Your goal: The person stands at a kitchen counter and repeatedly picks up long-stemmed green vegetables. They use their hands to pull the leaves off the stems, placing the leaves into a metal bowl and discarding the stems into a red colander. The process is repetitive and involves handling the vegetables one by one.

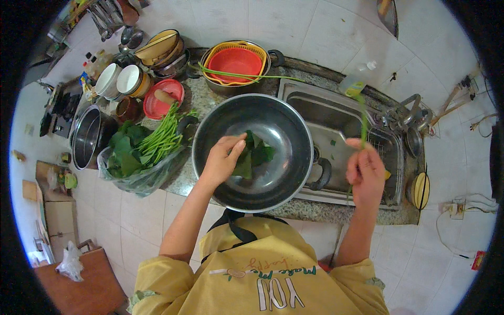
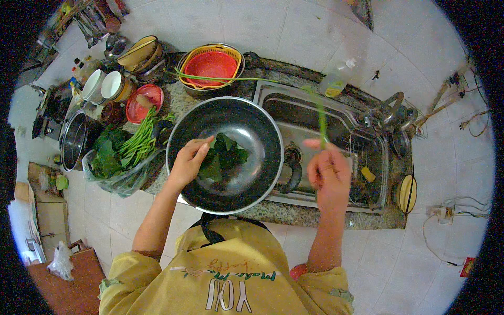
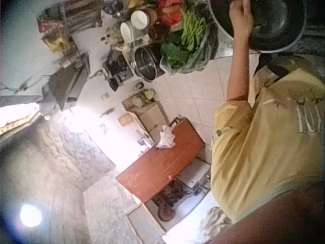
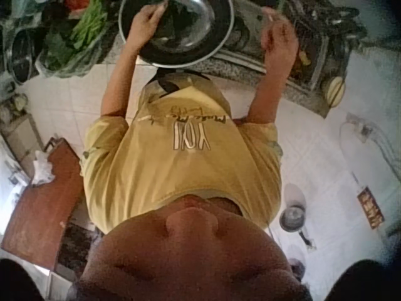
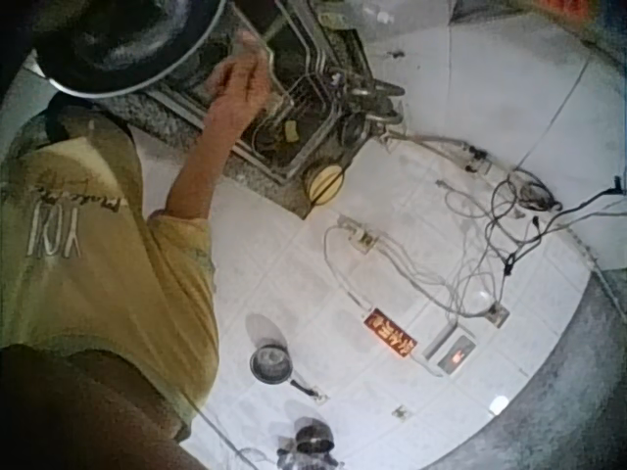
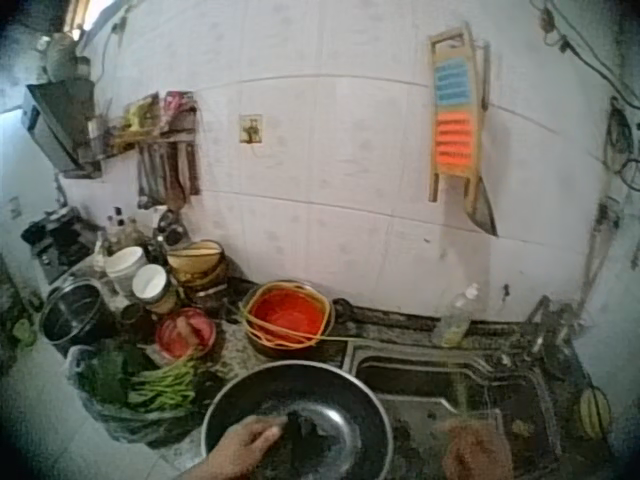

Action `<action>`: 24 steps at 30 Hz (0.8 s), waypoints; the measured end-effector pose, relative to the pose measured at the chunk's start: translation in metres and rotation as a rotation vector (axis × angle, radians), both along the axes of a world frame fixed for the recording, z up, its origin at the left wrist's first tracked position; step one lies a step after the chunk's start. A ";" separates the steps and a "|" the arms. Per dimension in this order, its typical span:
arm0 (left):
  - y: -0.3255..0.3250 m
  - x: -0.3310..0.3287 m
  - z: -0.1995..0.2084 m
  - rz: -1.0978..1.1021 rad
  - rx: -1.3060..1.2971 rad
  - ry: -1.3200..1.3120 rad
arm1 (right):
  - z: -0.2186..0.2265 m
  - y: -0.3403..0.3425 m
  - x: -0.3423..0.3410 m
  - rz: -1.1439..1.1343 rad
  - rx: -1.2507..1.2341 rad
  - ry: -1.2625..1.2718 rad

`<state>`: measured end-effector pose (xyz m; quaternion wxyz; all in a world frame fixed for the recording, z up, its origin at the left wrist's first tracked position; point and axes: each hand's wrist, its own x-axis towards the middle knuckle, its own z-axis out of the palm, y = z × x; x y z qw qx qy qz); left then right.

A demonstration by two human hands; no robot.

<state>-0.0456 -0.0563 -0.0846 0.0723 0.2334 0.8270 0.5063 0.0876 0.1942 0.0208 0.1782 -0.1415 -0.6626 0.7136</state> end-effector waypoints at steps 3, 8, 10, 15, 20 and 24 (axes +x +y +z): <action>0.006 0.002 0.025 0.108 -0.026 0.136 | -0.005 -0.003 0.003 0.153 0.109 -0.114; 0.026 0.007 0.080 -0.069 0.388 -0.108 | -0.001 -0.011 0.004 0.301 0.172 -0.177; 0.033 0.009 0.093 -0.167 0.403 -0.021 | 0.000 -0.013 0.003 0.335 0.177 -0.183; 0.042 0.021 0.120 -0.202 0.318 0.124 | 0.000 -0.019 0.001 0.367 0.157 -0.142; 0.041 0.028 0.123 -0.142 0.293 0.292 | -0.002 -0.022 0.000 0.405 0.123 -0.204; 0.042 0.029 0.122 -0.117 0.245 0.418 | -0.002 -0.024 0.000 0.335 0.210 -0.214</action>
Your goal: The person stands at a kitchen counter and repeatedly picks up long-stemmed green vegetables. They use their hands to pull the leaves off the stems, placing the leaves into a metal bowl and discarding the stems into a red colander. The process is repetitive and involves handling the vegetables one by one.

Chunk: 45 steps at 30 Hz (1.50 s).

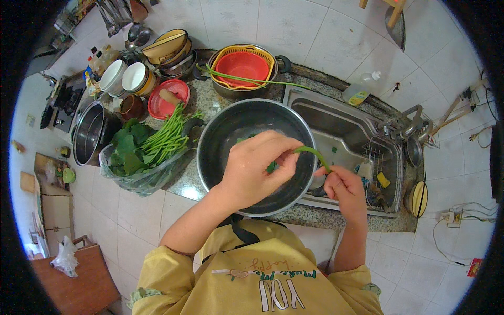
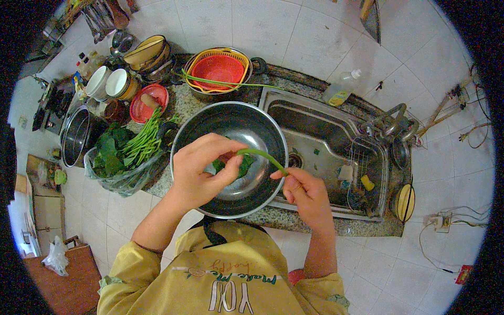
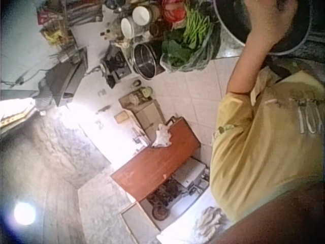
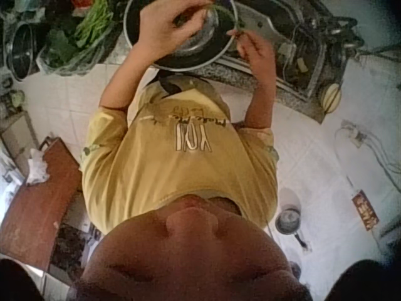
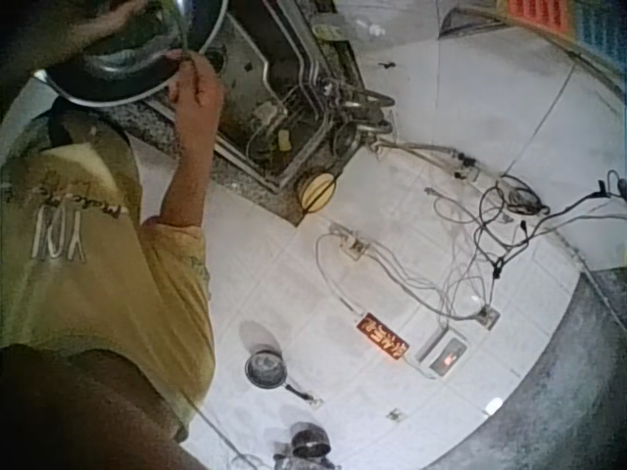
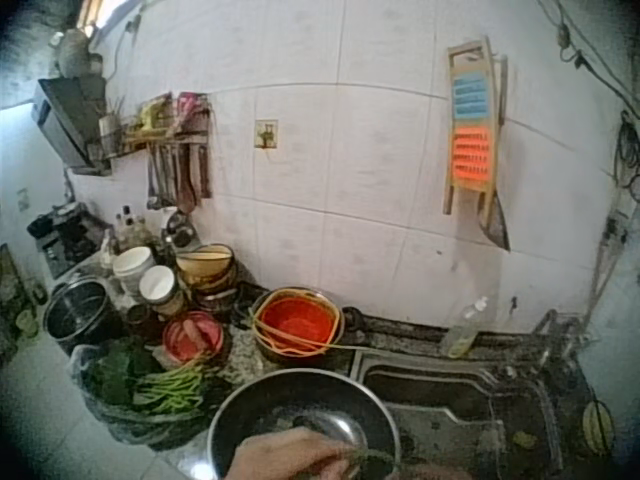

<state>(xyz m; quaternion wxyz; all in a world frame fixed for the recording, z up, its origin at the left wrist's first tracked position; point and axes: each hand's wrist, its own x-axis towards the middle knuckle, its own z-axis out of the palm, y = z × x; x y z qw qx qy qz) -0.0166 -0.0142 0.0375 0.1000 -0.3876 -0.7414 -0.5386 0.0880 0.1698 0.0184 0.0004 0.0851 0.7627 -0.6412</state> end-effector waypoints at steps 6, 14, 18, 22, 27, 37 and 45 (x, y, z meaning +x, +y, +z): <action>-0.007 -0.004 -0.013 -0.013 -0.061 -0.148 | -0.004 0.007 0.000 -0.163 0.214 0.126; 0.003 0.001 -0.040 -0.073 0.054 -0.555 | 0.003 -0.004 -0.007 -0.103 0.441 0.234; 0.015 0.012 -0.029 -0.048 0.003 -0.295 | 0.007 -0.007 -0.011 -0.142 0.622 0.246; 0.018 0.016 -0.023 -0.103 -0.125 -0.185 | 0.004 -0.003 -0.007 -0.200 0.744 0.314; 0.020 0.016 -0.027 -0.145 -0.201 -0.196 | 0.002 0.003 -0.006 -0.182 0.777 0.431; 0.025 0.017 -0.028 -0.310 0.004 -0.841 | 0.005 0.007 -0.001 -0.179 0.629 0.405; 0.028 0.022 -0.039 -0.578 0.325 -1.305 | 0.010 0.008 0.004 -0.097 0.423 0.344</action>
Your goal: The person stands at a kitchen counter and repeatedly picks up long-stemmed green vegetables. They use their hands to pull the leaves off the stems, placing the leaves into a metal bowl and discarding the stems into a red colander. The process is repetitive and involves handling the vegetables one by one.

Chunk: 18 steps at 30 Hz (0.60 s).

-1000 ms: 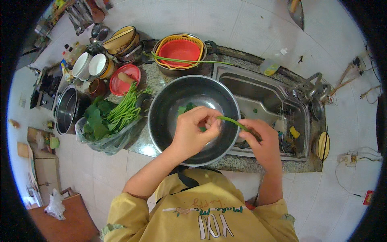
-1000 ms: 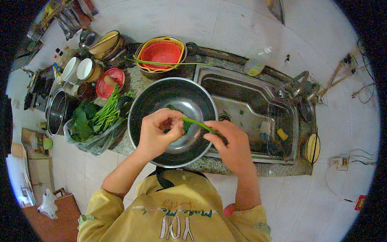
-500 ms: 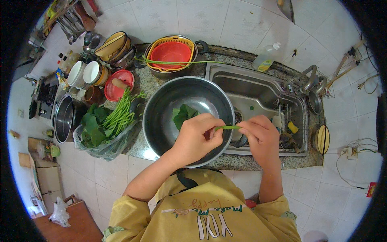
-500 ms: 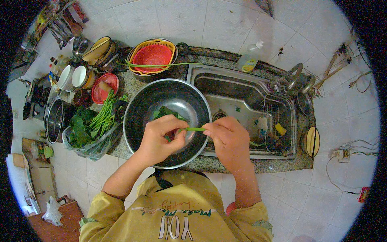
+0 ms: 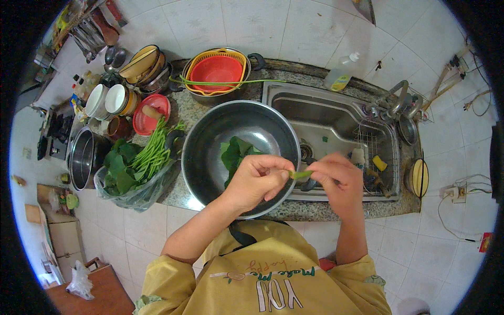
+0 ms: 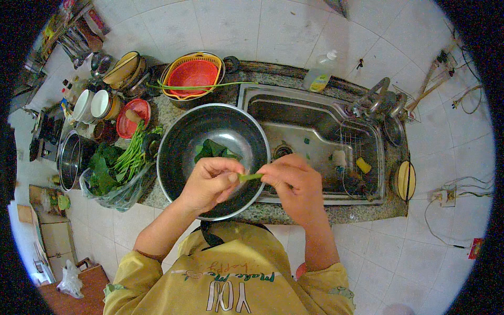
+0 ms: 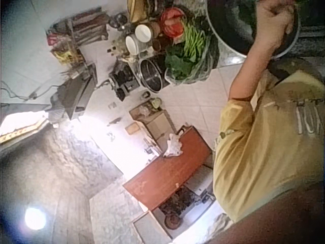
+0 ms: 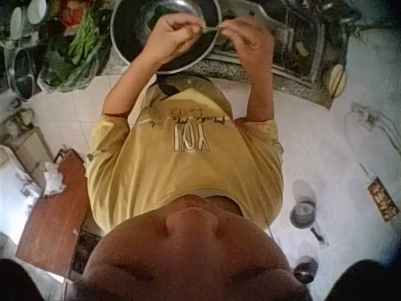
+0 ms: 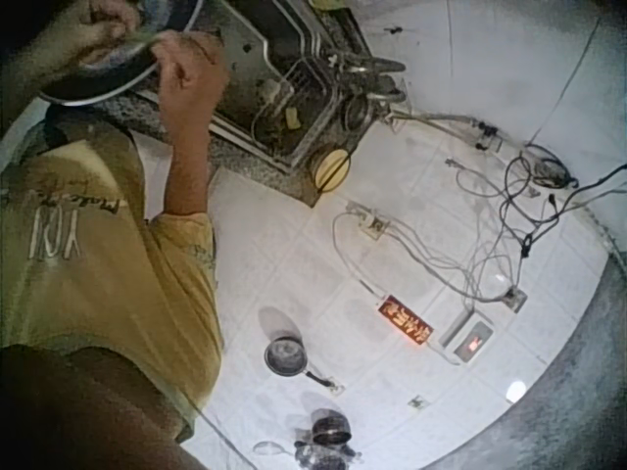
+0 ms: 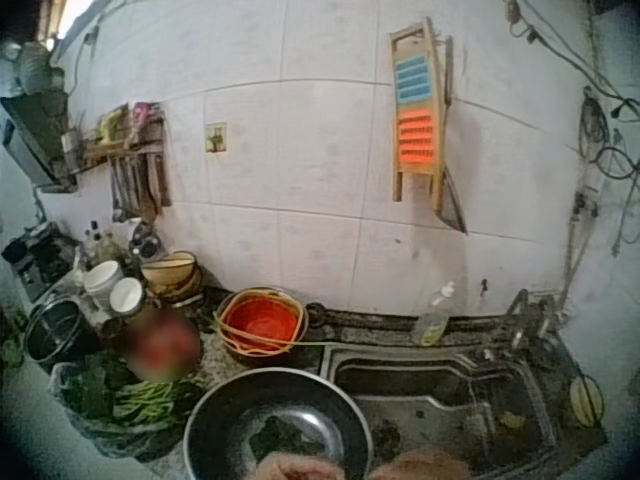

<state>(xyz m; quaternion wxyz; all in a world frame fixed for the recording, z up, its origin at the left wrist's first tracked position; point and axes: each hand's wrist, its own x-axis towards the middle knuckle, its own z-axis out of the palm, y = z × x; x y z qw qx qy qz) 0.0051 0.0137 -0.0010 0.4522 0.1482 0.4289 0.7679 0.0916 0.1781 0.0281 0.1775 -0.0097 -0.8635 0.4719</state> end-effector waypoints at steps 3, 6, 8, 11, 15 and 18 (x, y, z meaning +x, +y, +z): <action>0.003 0.003 0.002 -0.041 0.121 -0.097 | -0.007 -0.002 0.001 0.054 -0.174 -0.019; 0.004 0.006 0.000 0.003 0.107 -0.008 | -0.007 -0.003 0.002 0.067 -0.364 -0.025; 0.003 0.006 -0.001 0.040 0.039 0.075 | -0.006 -0.003 0.004 0.051 -0.464 -0.035; 0.002 0.003 0.002 0.079 -0.062 0.195 | -0.011 0.000 0.008 0.003 -0.528 -0.043; -0.002 -0.003 0.007 0.155 0.008 0.319 | -0.011 0.012 0.012 -0.205 -0.440 -0.071; -0.003 -0.011 0.016 0.200 -0.092 0.503 | -0.011 0.027 0.018 -0.309 -0.404 -0.110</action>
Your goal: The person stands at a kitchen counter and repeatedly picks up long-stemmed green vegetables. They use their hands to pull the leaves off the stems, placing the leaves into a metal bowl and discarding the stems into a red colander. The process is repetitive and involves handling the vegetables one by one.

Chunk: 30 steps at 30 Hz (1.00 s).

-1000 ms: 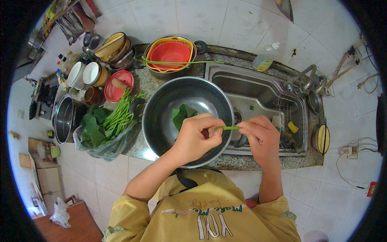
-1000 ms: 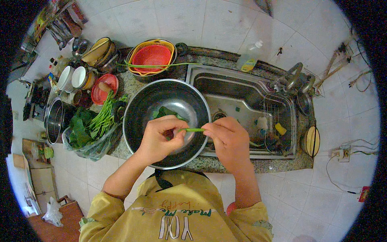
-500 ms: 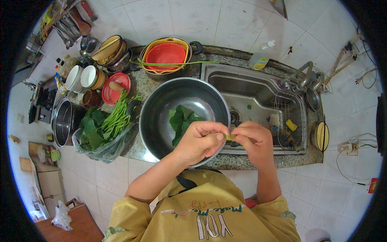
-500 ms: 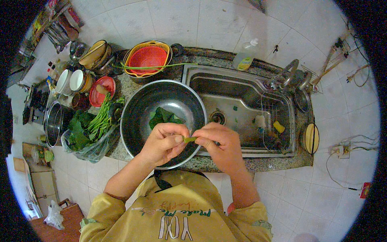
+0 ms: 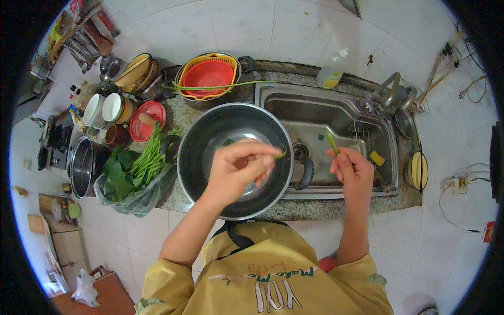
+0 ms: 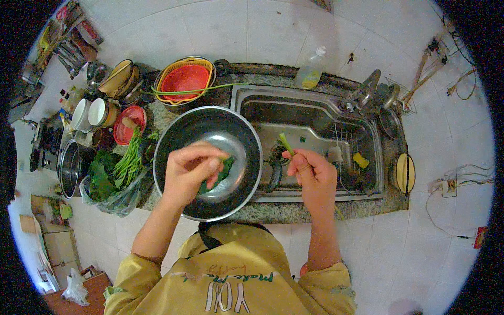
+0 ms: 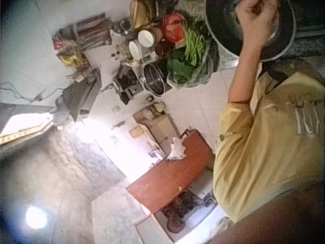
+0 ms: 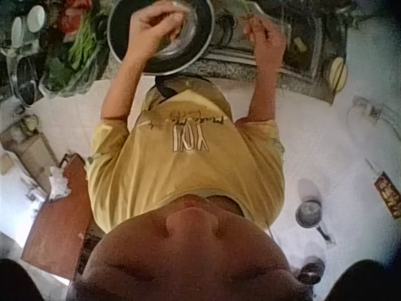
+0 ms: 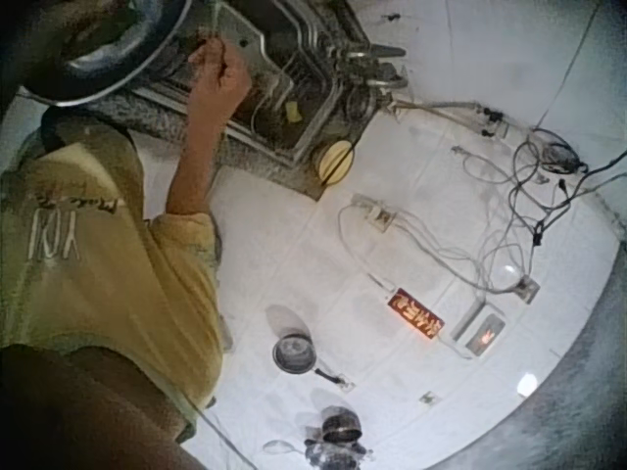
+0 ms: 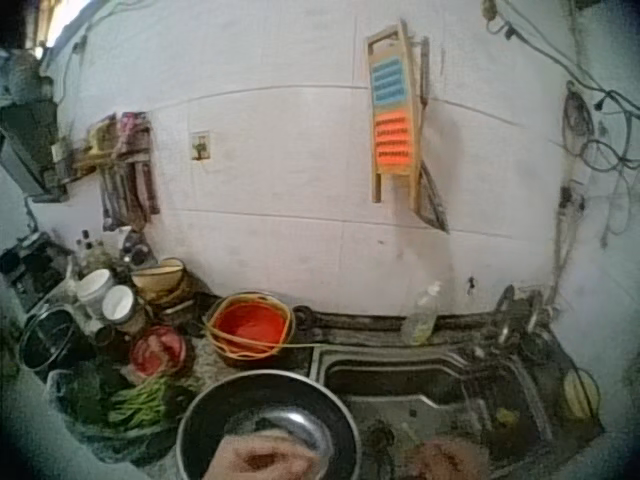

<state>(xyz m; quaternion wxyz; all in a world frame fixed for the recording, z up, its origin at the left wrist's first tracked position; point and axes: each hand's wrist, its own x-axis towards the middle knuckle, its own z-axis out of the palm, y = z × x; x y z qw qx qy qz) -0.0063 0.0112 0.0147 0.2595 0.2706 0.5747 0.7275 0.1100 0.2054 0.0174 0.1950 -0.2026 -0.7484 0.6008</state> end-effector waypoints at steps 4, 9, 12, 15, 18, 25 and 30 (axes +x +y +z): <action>0.047 -0.022 0.009 0.139 -0.195 0.690 | 0.002 0.003 0.006 0.042 0.068 -0.025; 0.070 -0.019 0.011 -0.091 -0.089 1.021 | -0.001 0.004 0.008 0.025 0.294 -0.001; 0.065 -0.001 0.017 -0.148 -0.304 1.057 | -0.005 0.006 0.010 0.014 0.432 0.009; 0.067 0.001 0.010 -0.087 -0.290 1.233 | -0.009 0.007 0.012 0.002 0.497 -0.004; 0.068 0.008 0.004 0.018 -0.276 1.296 | -0.006 0.006 0.011 -0.017 0.413 0.001; 0.083 0.017 -0.003 0.448 -0.191 1.275 | 0.000 -0.011 -0.004 -0.169 0.171 0.052; 0.088 0.017 -0.002 0.472 -0.173 0.901 | -0.003 -0.014 -0.012 -0.181 0.279 0.164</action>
